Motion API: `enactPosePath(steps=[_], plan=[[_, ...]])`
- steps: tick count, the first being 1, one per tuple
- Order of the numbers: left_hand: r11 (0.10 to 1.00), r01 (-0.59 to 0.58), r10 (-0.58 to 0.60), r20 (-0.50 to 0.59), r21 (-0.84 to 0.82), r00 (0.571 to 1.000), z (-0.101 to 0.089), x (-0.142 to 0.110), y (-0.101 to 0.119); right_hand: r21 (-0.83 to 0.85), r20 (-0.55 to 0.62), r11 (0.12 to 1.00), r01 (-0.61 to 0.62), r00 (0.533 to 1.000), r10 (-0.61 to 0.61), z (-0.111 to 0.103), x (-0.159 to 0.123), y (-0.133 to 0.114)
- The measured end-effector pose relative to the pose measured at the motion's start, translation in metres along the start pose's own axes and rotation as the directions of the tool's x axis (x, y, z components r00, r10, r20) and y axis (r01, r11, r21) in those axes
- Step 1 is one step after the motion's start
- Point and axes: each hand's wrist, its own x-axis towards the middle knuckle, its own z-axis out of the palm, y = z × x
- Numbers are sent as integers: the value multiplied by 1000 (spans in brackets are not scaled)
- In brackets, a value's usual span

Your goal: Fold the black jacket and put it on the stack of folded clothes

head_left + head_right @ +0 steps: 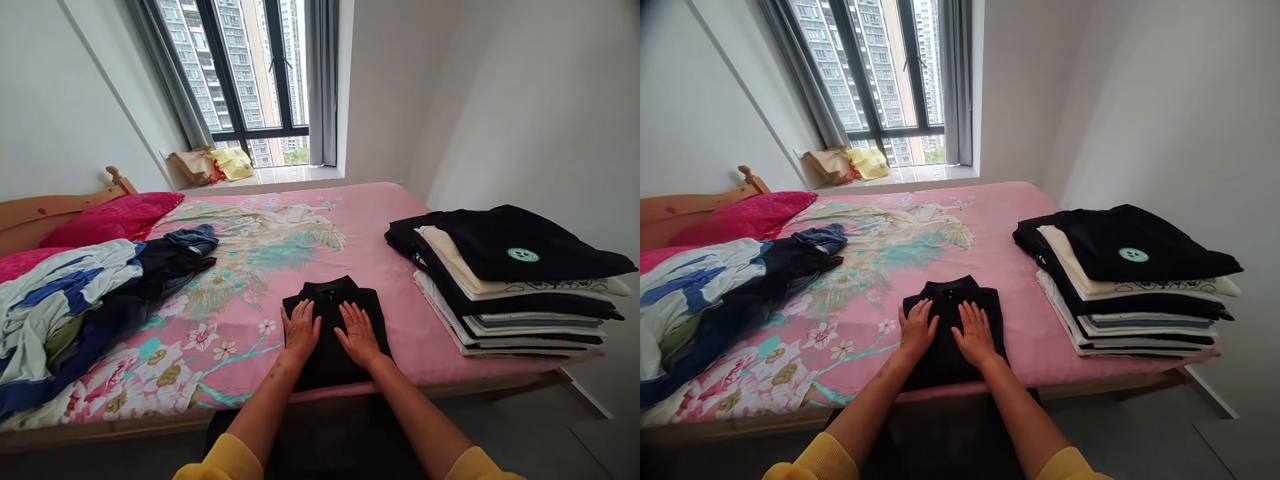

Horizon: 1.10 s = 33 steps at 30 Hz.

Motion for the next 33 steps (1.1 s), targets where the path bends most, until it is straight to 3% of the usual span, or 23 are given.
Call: enactPosePath(steps=[3,9,14,19,27,33], plan=[[985,-152,153,11,-79,988,0,16,9,-25,-1,1000,1,1000,-1,-2,1,-1],[998,15,-11,64,-59,998,13,27,15,-59,12,998,-11,1000,12,-4,2,-3],[997,72,-67,139,-27,988,11,34,22,-60,-1,998,-9,1000,9,-4,2,-3],[1000,1,-5,196,19,981,9,33,23,-51,-7,999,-9,1000,9,-4,2,-3],[968,-208,170,241,144,955,19,23,6,-52,-16,999,-16,1000,16,-3,2,-3],[987,-141,119,242,76,963,14,23,11,-53,-11,998,-16,1000,15,-3,2,-4]])
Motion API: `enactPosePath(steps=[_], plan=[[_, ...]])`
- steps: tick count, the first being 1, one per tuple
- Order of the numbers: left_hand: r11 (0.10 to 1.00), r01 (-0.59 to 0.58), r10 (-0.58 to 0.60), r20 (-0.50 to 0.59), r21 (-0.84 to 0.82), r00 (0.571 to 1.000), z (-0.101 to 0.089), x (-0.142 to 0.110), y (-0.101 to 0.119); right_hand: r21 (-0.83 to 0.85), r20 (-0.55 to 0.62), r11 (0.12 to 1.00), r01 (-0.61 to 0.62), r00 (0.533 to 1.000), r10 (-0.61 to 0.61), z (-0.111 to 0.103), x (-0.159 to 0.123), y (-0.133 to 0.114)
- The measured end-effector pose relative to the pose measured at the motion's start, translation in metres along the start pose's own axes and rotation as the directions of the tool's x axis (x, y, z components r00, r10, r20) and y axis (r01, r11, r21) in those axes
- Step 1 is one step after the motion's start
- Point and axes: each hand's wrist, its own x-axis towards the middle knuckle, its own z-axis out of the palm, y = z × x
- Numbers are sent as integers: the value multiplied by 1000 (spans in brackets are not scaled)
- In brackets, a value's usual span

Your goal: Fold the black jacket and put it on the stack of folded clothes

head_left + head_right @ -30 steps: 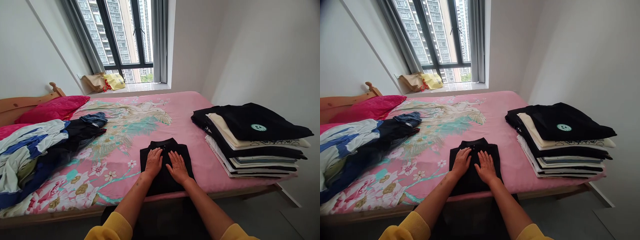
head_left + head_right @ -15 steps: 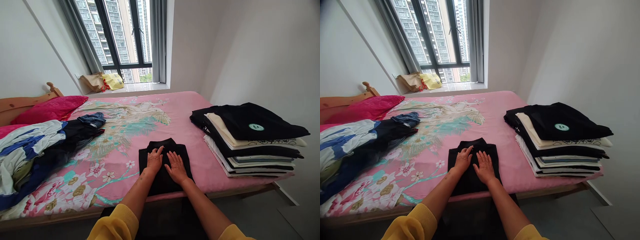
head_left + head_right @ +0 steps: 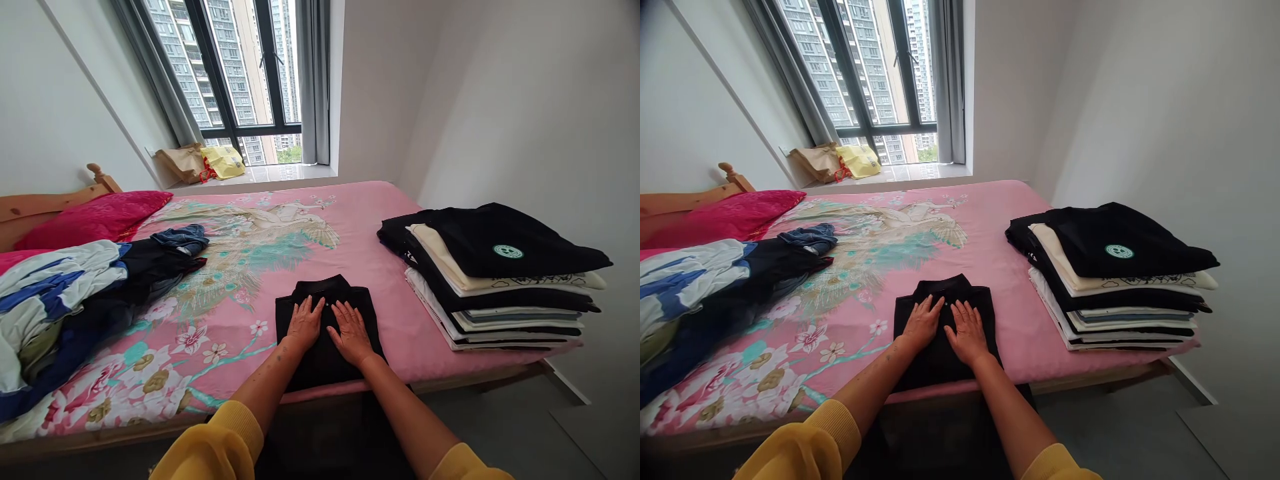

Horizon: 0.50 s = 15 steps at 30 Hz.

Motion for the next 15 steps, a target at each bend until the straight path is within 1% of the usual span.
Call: enactPosePath(steps=[4,8,11,15], plan=[[980,158,-163,-34,-117,986,-8,13,8,-4,15,1000,-16,1000,16,-2,0,-1],[959,247,-258,-66,-140,964,-9,26,13,-4,22,1000,-17,1000,17,-4,0,-2],[948,279,-294,-89,-150,952,-7,25,14,-2,21,1000,-13,1000,13,-3,0,-2],[953,269,-285,-115,-139,951,-2,19,15,-1,15,1000,-11,1000,11,-2,0,-1]])
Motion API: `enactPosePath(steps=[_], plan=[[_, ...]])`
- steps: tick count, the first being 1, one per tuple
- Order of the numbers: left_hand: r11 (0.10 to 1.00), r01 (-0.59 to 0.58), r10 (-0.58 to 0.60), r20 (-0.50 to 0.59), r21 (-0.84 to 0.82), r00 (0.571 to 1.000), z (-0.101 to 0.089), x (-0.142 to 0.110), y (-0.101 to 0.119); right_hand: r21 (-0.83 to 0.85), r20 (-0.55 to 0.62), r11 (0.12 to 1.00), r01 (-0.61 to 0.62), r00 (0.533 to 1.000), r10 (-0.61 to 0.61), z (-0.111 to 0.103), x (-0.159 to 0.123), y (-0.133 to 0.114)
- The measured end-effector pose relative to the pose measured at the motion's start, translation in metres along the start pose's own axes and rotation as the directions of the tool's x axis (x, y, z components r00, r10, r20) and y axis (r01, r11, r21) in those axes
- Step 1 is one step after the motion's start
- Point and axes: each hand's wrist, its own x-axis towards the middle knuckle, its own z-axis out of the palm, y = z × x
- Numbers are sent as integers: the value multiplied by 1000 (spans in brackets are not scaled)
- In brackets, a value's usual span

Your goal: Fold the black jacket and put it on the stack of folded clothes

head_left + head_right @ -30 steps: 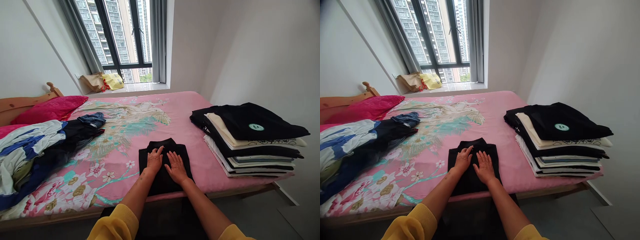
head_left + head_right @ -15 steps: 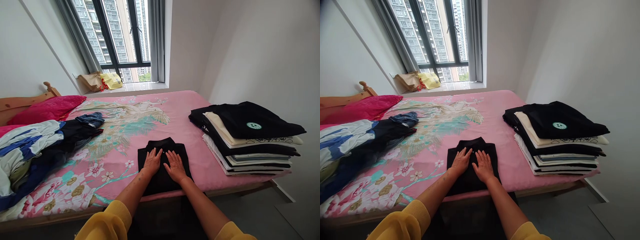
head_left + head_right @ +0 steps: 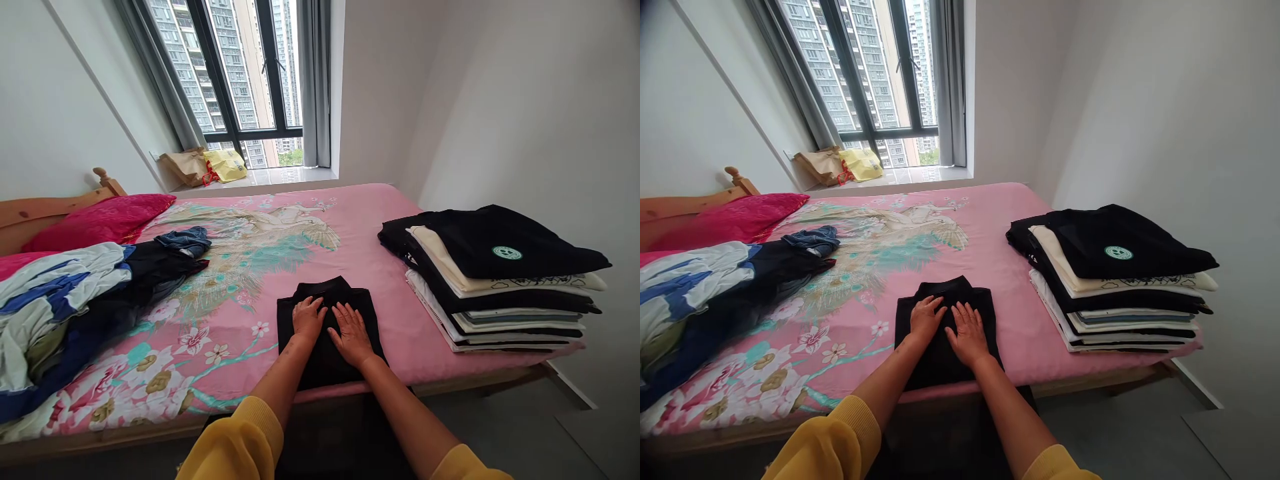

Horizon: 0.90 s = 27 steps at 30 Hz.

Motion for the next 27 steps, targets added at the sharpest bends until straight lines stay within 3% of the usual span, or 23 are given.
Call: enactPosePath(steps=[4,9,13,17,22,27], plan=[[1000,-28,29,-37,7,999,4,-5,-3,6,-8,1000,2,1000,-2,0,0,0],[979,-202,198,-148,-12,969,4,-16,-14,15,-25,1000,3,1000,-3,-2,-1,-1],[939,-339,341,-35,59,939,3,-24,-16,20,-30,1000,1,1000,-1,-2,-1,-1],[963,-251,251,17,96,968,2,-22,-11,20,-36,1000,4,999,-4,-1,-1,0],[990,-133,135,-36,54,990,0,-12,-6,19,-39,1000,1,999,0,0,-1,0],[994,-98,101,-55,52,993,2,-4,-2,17,-46,1000,3,999,-2,1,-1,0]])
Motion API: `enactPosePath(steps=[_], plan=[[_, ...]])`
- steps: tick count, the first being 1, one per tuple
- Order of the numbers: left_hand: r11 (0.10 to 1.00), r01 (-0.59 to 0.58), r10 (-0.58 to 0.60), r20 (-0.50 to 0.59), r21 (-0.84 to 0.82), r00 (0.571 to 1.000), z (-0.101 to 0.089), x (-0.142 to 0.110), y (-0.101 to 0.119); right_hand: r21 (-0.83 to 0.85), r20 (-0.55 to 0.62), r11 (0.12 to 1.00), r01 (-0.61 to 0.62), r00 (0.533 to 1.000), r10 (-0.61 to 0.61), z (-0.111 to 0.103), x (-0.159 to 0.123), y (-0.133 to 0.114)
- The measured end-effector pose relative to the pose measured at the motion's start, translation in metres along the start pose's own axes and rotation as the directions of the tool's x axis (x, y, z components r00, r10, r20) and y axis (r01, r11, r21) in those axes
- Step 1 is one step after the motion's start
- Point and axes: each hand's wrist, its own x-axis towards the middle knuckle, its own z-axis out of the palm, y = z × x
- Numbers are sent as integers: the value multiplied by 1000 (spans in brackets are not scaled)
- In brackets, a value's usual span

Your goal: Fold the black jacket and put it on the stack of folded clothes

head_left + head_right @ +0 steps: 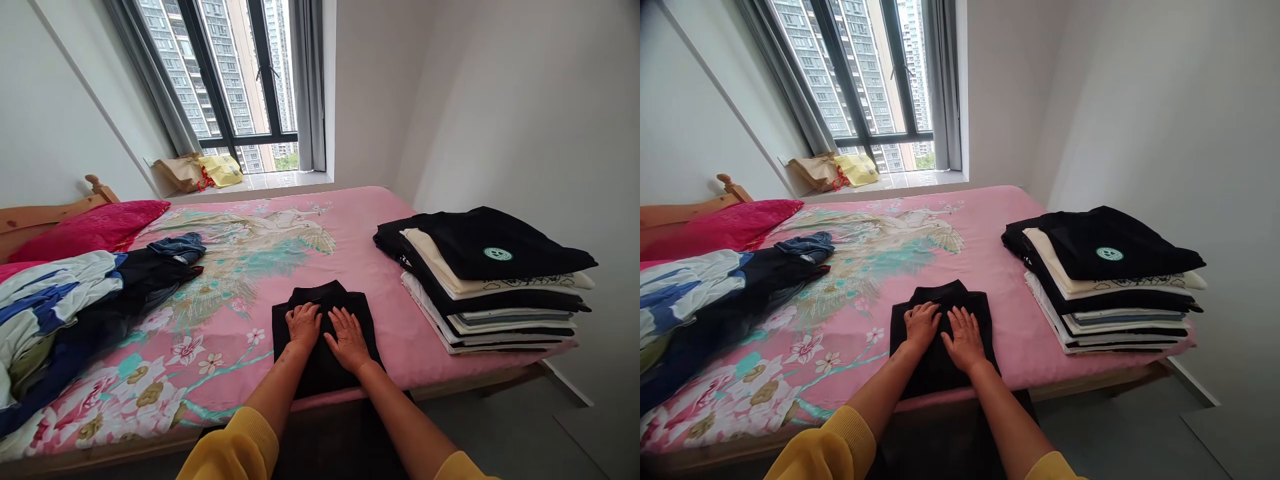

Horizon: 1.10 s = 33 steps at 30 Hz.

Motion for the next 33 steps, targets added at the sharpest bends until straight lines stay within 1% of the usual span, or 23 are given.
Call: enactPosePath(steps=[3,6,9,11,13,15,17,20,22,27,30,33], plan=[[1000,8,-8,1,-3,1000,2,0,1,4,1,1000,4,1000,-4,1,0,0],[1000,9,-10,-10,-12,1000,3,-6,1,8,-8,1000,4,1000,-4,0,-1,0],[999,-9,6,-56,-49,998,2,-12,-1,16,-30,1000,4,1000,-4,-1,-1,0],[998,-1,-5,-91,-70,996,-1,-11,-4,22,-44,1000,4,999,-3,-1,-2,0],[998,3,-9,-92,-70,996,-5,-5,-6,28,-51,1000,-1,999,2,-2,-2,0],[998,-32,29,-47,-59,998,-11,4,-9,32,-51,999,-7,999,9,-2,-2,-1],[995,-88,90,32,-49,995,-17,16,-11,35,-49,999,-10,999,12,-3,-2,-1],[985,-168,170,177,-30,969,-26,33,-12,38,-52,999,-9,999,11,-4,-1,-1],[979,-203,199,260,-11,945,-30,44,-11,39,-53,999,-7,999,9,-4,-1,-1],[967,-252,217,416,30,883,-39,70,-7,42,-55,999,-6,998,8,-2,-2,0],[963,-267,213,480,46,851,-41,81,-4,46,-50,999,-8,999,10,-3,-1,-1],[960,-276,207,522,56,827,-39,85,-1,52,-42,999,-8,999,10,-6,-1,-1]])
